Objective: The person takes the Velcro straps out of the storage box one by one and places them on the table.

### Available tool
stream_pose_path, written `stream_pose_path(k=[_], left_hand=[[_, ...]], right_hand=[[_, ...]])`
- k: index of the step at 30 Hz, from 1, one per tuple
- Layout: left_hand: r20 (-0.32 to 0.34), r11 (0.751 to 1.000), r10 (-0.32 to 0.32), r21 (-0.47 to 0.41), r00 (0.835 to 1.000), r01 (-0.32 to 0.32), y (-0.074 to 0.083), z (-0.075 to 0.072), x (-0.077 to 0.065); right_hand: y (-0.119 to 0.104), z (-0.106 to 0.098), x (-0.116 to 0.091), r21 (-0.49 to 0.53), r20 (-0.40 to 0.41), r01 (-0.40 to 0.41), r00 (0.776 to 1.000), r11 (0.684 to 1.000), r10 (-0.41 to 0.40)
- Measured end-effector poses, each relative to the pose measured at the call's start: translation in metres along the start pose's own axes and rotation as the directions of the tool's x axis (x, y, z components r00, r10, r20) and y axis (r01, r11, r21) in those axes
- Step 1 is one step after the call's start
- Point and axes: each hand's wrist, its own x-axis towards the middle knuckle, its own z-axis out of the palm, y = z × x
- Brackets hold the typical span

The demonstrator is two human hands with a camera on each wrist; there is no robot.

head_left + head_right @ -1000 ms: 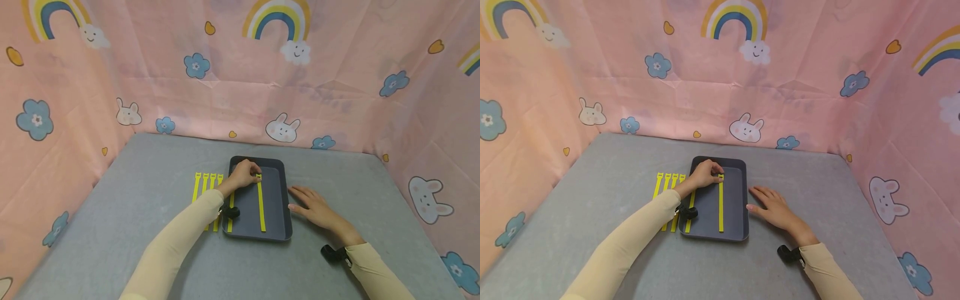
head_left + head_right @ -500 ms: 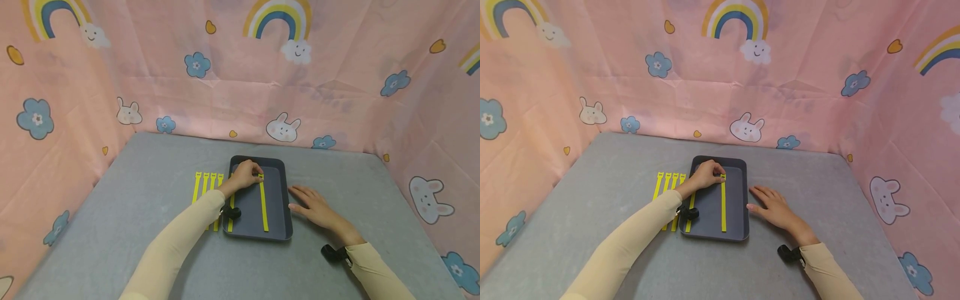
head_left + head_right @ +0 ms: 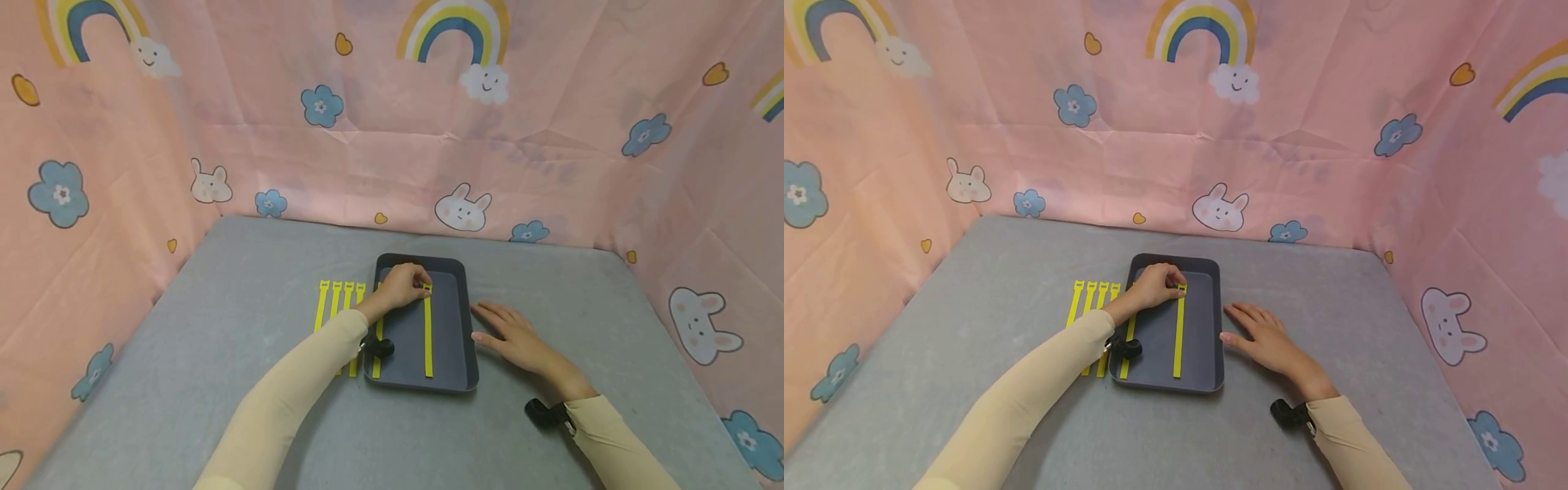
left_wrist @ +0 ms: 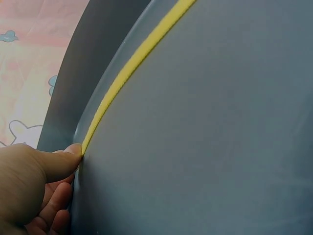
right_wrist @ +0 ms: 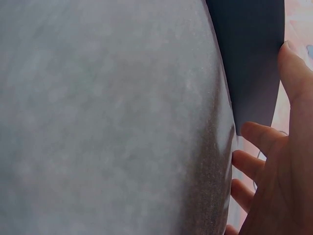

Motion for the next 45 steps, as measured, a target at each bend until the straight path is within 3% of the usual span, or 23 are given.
stream_pose_path(k=[11,27,33,45], left_hand=[[0.017,0.999,-0.02,-0.037,1.0,0.021,0.0011,0.0011,-0.0008],[-0.014,0.998,0.034,-0.061,0.999,-0.035,0.0042,0.0004,-0.0034],[-0.064,0.994,0.015,-0.104,0.998,-0.021,0.0065,-0.0023,-0.0017],[-0.056,0.971,-0.011,-0.239,0.998,-0.002,0.0076,-0.0026,-0.005]], right_hand=[[-0.0006,-0.0002,-0.001,-0.015,0.002,0.001,1.0,1.0,-0.001],[-0.0005,0.0006,-0.0011,-0.016,-0.002,-0.002,1.0,1.0,0.002],[0.0011,0.001,0.0003,-0.016,-0.006,0.001,1.0,1.0,-0.001],[-0.0001,0.001,-0.0011,-0.026,-0.007,-0.005,1.0,1.0,0.005]])
